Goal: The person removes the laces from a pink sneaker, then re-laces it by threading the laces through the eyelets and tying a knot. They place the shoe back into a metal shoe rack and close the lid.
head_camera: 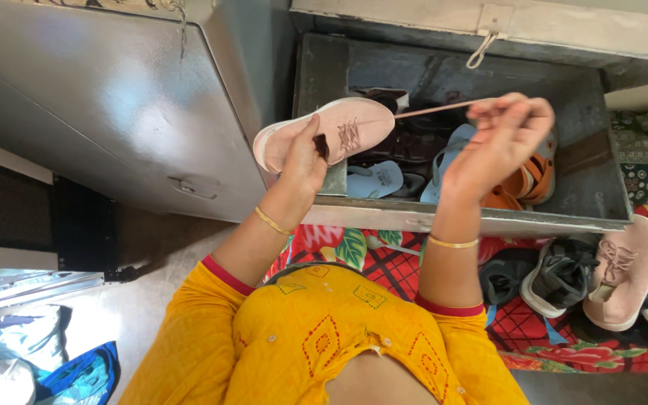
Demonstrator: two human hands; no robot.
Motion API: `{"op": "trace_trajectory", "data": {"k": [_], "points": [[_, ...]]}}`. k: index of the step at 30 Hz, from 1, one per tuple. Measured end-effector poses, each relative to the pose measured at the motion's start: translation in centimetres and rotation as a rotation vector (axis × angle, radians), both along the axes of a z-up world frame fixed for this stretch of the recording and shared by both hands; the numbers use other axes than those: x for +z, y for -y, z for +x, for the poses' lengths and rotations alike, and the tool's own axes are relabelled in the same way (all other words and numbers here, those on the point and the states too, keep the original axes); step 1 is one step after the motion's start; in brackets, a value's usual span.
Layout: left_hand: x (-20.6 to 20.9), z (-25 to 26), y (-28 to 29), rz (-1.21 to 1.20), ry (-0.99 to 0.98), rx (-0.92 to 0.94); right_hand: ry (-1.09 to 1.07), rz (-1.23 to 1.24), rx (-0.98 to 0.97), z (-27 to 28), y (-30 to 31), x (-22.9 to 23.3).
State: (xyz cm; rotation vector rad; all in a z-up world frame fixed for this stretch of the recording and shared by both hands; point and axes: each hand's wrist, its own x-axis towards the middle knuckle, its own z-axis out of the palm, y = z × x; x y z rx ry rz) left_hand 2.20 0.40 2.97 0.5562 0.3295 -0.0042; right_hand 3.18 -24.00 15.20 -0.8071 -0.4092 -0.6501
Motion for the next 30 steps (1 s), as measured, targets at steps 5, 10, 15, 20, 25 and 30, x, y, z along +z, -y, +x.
{"op": "trace_trajectory", "data": {"k": [5, 10, 15, 20, 25, 30], "points": [[6.5, -4.3, 0.6, 0.552, 0.222, -0.038, -0.028, -0.24, 0.103, -1.8, -2.2, -0.9], [12.8, -6.2, 0.1, 1.418, 0.721, 0.317, 0.034, -0.444, 0.284, -3.2, -3.6, -0.8], [13.8, -3.2, -1.2, 1.542, 0.956, -0.023, 0.205, -0.64, 0.404, -3.5, -4.9, -0.7], [12.4, -1.3, -4.1, 1.083, 0.614, -0.075, 0.106, -0.95, -0.061, -3.2, -7.8, -1.4], [10.4, -0.9, -6.8, 1.566, 0.687, 0.183, 0.34, -1.286, -0.189, -2.5, -12.0, -5.5], [6.7, 0.5, -8.0, 2.26, 0.834, 0.372, 0.033, -1.261, -0.101, 0.0, -11.4, -9.1]]}}
